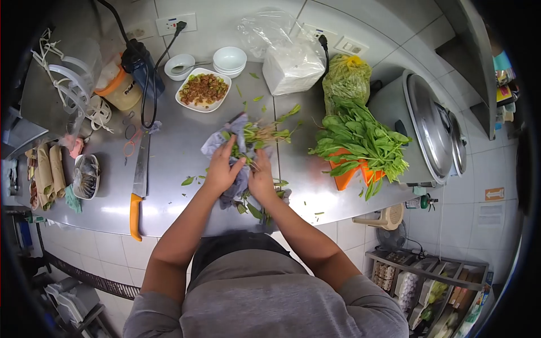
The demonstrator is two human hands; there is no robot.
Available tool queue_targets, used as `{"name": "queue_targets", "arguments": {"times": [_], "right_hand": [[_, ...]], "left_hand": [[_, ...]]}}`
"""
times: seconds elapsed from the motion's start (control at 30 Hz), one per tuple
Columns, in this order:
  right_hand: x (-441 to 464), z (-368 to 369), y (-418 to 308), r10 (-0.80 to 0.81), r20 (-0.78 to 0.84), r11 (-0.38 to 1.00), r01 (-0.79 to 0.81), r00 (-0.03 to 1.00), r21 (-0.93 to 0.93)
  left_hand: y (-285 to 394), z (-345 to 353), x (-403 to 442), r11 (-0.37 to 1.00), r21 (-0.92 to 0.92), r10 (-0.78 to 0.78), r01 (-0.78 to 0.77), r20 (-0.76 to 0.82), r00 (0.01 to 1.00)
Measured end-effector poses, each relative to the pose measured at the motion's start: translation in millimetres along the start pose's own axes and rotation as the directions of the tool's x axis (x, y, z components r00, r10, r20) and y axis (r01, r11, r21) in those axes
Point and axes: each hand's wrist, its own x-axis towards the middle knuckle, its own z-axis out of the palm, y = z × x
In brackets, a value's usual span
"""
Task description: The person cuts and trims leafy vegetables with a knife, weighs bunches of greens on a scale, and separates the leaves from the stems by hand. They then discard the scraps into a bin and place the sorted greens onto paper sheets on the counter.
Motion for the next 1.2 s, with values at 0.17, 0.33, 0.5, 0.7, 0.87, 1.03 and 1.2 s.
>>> {"name": "queue_targets", "arguments": {"times": [0.17,0.33,0.5,0.7,0.87,1.03,1.2], "right_hand": [[88.1,-75.6,-12.3,0.31,0.342,0.925,-0.364,0.887,0.106],[162.1,-61.9,52.2,0.012,0.011,0.979,-0.009,1.0,-0.203],[194.9,-50.3,91.4,-0.072,0.036,0.955,0.079,0.997,-0.285],[174.1,-90.0,48.4,0.149,0.151,0.988,-0.141,0.977,-0.062],[133.6,-76.1,55.7,-0.168,0.368,0.929,0.272,0.915,-0.253],[147.1,-85.6,48.3,-0.114,0.225,0.966,0.161,0.968,-0.201],[160.0,-108.3,29.6,-0.003,0.246,0.993,0.032,0.969,-0.113]], "left_hand": [[-6.1,-42.2,-14.1,0.995,0.044,-0.089,0.092,-0.072,0.993],[9.7,-69.0,-36.0,0.989,0.127,-0.057,0.078,-0.162,0.985],[8.1,-102.4,-108.4,0.946,0.312,-0.062,0.093,-0.11,0.992],[-32.7,-95.7,-164.0,0.938,0.326,-0.14,0.116,0.052,0.989],[15.2,-91.5,-90.0,0.996,0.065,-0.054,0.062,-0.117,0.992],[82.4,-52.0,-37.1,0.916,0.165,0.339,-0.367,0.175,0.924],[75.5,49.0,-62.0,0.772,-0.072,0.514,-0.631,0.654,0.555]]}}
